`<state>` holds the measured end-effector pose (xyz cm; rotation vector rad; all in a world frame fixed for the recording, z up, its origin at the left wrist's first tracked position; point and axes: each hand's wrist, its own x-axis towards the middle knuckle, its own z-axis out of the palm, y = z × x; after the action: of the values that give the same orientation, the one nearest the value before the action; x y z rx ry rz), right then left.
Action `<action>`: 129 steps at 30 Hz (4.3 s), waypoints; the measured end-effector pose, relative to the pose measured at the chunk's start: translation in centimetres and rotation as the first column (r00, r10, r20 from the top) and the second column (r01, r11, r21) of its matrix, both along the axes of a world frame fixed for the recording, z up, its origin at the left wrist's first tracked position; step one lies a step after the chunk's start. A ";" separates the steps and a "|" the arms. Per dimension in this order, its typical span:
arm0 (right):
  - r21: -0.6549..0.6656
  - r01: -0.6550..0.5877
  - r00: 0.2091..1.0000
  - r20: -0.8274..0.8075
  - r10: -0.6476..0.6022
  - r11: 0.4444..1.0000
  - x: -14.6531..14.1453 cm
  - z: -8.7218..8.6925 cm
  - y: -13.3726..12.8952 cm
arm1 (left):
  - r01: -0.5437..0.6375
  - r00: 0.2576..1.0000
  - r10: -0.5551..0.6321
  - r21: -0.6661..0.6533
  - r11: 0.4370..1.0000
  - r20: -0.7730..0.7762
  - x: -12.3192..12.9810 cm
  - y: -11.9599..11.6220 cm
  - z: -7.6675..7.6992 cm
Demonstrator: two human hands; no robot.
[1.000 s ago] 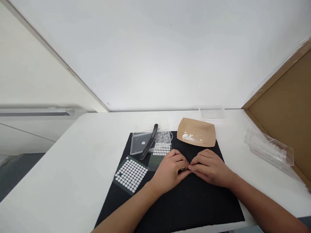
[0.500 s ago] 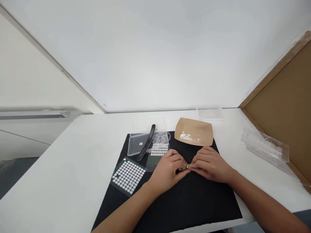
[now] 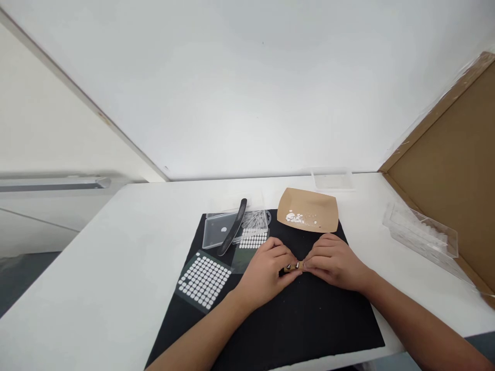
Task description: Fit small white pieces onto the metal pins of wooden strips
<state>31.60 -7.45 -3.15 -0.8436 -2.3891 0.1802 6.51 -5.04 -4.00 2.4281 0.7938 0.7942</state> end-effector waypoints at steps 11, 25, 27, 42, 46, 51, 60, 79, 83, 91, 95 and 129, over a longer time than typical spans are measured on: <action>-0.044 0.007 1.000 -0.010 -0.007 0.999 0.0 -0.1 0.0 | -0.006 1.000 0.006 -0.006 1.000 -0.013 0.0 -0.1 0.1; -0.136 0.018 0.998 -0.055 -0.026 0.991 2.4 1.6 0.2 | -0.003 1.000 0.003 0.004 1.000 -0.022 -0.1 -0.1 0.2; -0.152 0.003 0.998 -0.066 -0.013 0.988 2.5 1.4 0.2 | -0.003 1.000 0.003 0.003 1.000 -0.021 -0.1 -0.1 0.2; -0.198 -0.015 1.000 -0.026 0.010 0.980 2.4 1.6 0.0 | -0.004 1.000 0.004 0.005 1.000 -0.031 0.0 -0.1 0.2; -0.221 -0.010 1.000 -0.028 0.004 0.975 2.3 1.5 -0.1 | 0.001 1.000 -0.001 0.012 1.000 -0.024 -0.1 -0.1 0.2; -0.252 0.014 1.000 -0.012 -0.018 0.968 2.2 1.4 0.0 | -0.004 1.000 0.004 0.007 1.000 -0.020 -0.1 -0.1 0.3; -0.277 0.051 0.999 0.003 -0.052 0.960 2.2 1.0 -0.1 | -0.007 1.000 0.007 0.026 1.000 -0.023 0.0 -0.1 0.3; -0.435 0.033 0.997 -0.049 -0.061 0.900 2.7 1.4 0.0 | 0.004 1.000 -0.004 0.007 1.000 -0.030 -0.1 -0.1 0.3; -0.527 0.048 0.994 -0.063 -0.095 0.849 4.1 2.1 0.3 | 0.005 1.000 -0.005 -0.002 1.000 -0.030 -0.1 -0.1 0.3; -0.553 -0.003 0.998 -0.061 -0.036 0.833 4.8 2.4 0.6 | 0.003 0.999 -0.004 -0.009 1.000 -0.041 -0.2 -0.1 0.2; -0.513 -0.042 0.995 -0.095 -0.008 0.858 4.6 2.0 0.7 | 0.004 0.999 -0.004 -0.001 1.000 -0.045 -0.2 -0.1 0.2; -0.661 0.017 0.992 -0.080 -0.093 0.750 3.2 1.2 0.2 | -0.043 0.990 0.038 -0.038 0.998 -0.133 -0.6 0.3 0.2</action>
<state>34.78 -7.30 -1.94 -1.1742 -2.1899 1.0752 5.92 -4.70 -3.78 2.4551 0.9033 0.6303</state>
